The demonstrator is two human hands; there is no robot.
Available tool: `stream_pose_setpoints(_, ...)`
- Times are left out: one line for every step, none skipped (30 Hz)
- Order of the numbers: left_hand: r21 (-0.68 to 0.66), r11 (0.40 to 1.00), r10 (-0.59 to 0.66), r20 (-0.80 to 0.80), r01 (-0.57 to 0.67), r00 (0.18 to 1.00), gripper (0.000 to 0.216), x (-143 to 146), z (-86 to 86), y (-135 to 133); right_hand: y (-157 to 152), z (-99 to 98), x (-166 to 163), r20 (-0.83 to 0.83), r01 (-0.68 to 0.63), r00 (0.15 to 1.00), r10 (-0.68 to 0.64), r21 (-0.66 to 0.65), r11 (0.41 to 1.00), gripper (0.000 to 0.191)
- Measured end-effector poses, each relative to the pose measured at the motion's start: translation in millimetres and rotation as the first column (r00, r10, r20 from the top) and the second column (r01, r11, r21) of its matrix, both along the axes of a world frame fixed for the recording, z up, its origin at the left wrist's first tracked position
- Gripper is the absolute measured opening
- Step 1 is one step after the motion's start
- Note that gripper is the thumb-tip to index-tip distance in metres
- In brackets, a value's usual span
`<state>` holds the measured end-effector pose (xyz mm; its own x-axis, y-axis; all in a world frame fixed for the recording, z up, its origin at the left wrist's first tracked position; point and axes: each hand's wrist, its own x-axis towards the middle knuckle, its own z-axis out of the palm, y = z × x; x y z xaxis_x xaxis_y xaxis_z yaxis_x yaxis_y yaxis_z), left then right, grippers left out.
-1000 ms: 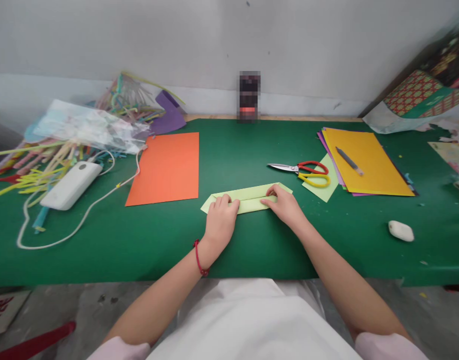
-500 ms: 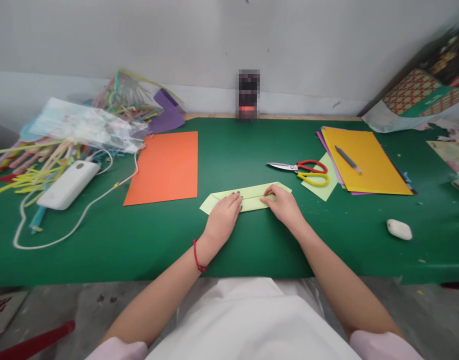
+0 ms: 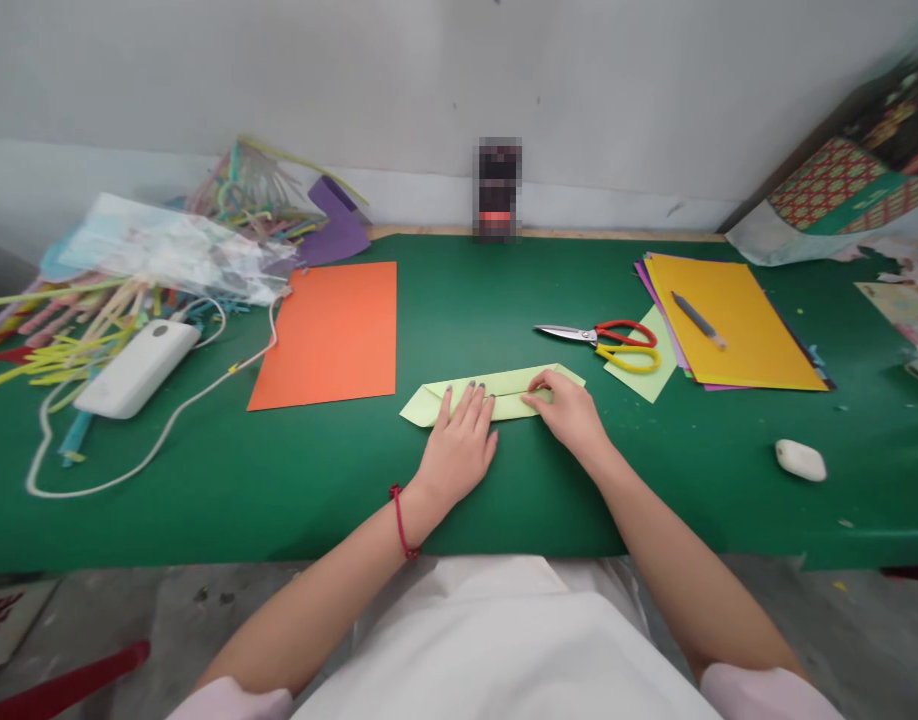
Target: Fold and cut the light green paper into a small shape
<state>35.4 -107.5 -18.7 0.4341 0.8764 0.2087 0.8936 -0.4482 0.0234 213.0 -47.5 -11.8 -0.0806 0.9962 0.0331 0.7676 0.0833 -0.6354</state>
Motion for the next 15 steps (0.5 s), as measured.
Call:
stream_pose_setpoints(-0.021, 1.000, -0.014, 0.009, 0.015, 1.000, 0.047, 0.3, -0.3, -1.0, -0.4, -0.1, -0.3, -0.006, 0.003, 1.000, -0.003, 0.005, 1.000, 0.005)
stream_pose_setpoints(-0.046, 0.999, -0.025, 0.017, 0.026, 1.000, 0.049, 0.3, -0.8, -1.7, -0.8, -0.1, -0.6, -0.016, 0.005, 1.000, -0.005, 0.013, 1.000, 0.005)
stream_pose_setpoints(-0.070, 0.997, -0.029, 0.022, 0.031, 0.999, 0.051, 0.1, -1.3, -2.2, -1.3, -0.1, -0.9, -0.026, 0.005, 1.000, -0.004, 0.023, 1.000, 0.005)
stream_pose_setpoints(-0.089, 0.996, -0.028, 0.025, 0.030, 0.999, 0.052, -0.3, -1.9, -2.4, -1.7, -0.2, -1.1, -0.035, 0.003, 0.999, -0.002, 0.032, 0.999, 0.005)
stream_pose_setpoints(-0.105, 0.994, -0.027, 0.028, 0.030, 0.999, 0.053, -0.8, -2.5, -2.4, -2.1, -0.2, -1.2, -0.041, 0.000, 0.999, 0.001, 0.038, 0.999, 0.005)
stream_pose_setpoints(-0.116, 0.993, -0.028, 0.030, 0.032, 0.999, 0.054, -1.4, -2.9, -2.2, -2.3, -0.2, -1.2, -0.043, -0.002, 0.999, 0.004, 0.041, 0.999, 0.005)
stream_pose_setpoints(-0.123, 0.992, -0.030, 0.032, 0.034, 0.999, 0.054, -1.9, -3.1, -1.9, -2.6, -0.2, -1.2, -0.043, -0.005, 0.999, 0.007, 0.043, 0.999, 0.004)
stream_pose_setpoints(-0.127, 0.991, -0.032, 0.034, 0.036, 0.999, 0.054, -2.4, -3.2, -1.6, -2.8, -0.2, -1.1, -0.042, -0.007, 0.999, 0.009, 0.044, 0.999, 0.004)
stream_pose_setpoints(-0.129, 0.991, -0.032, 0.034, 0.036, 0.999, 0.054, -2.7, -3.2, -1.2, -2.9, -0.1, -1.1, -0.038, -0.007, 0.999, 0.009, 0.044, 0.999, 0.004)
stream_pose_setpoints(-0.130, 0.991, -0.032, 0.032, 0.036, 0.999, 0.053, -2.9, -3.0, -0.8, -3.1, 0.0, -1.1, -0.033, -0.007, 0.999, 0.008, 0.044, 0.999, 0.004)
stream_pose_setpoints(-0.130, 0.991, -0.031, 0.029, 0.035, 0.999, 0.053, -3.0, -2.7, -0.4, -3.4, 0.1, -1.0, -0.027, -0.006, 1.000, 0.007, 0.045, 0.999, 0.005)
stream_pose_setpoints(-0.132, 0.991, -0.031, 0.025, 0.034, 0.999, 0.052, -3.1, -2.3, -0.1, -3.7, 0.3, -1.0, -0.018, -0.006, 1.000, 0.007, 0.047, 0.999, 0.005)
stream_pose_setpoints(-0.133, 0.991, -0.030, 0.021, 0.033, 0.999, 0.052, -3.0, -1.8, 0.2, -4.0, 0.4, -0.9, -0.007, -0.009, 1.000, 0.009, 0.051, 0.999, 0.004)
stream_pose_setpoints(-0.134, 0.990, -0.029, 0.018, 0.031, 0.999, 0.052, -3.0, -1.3, 0.5, -4.3, 0.4, -0.7, 0.005, -0.016, 1.000, 0.016, 0.057, 0.998, 0.004)
stream_pose_setpoints(-0.136, 0.990, -0.029, 0.016, 0.031, 0.999, 0.051, -2.9, -0.7, 0.8, -4.7, 0.2, -0.3, 0.016, -0.029, 0.999, 0.028, 0.064, 0.997, 0.004)
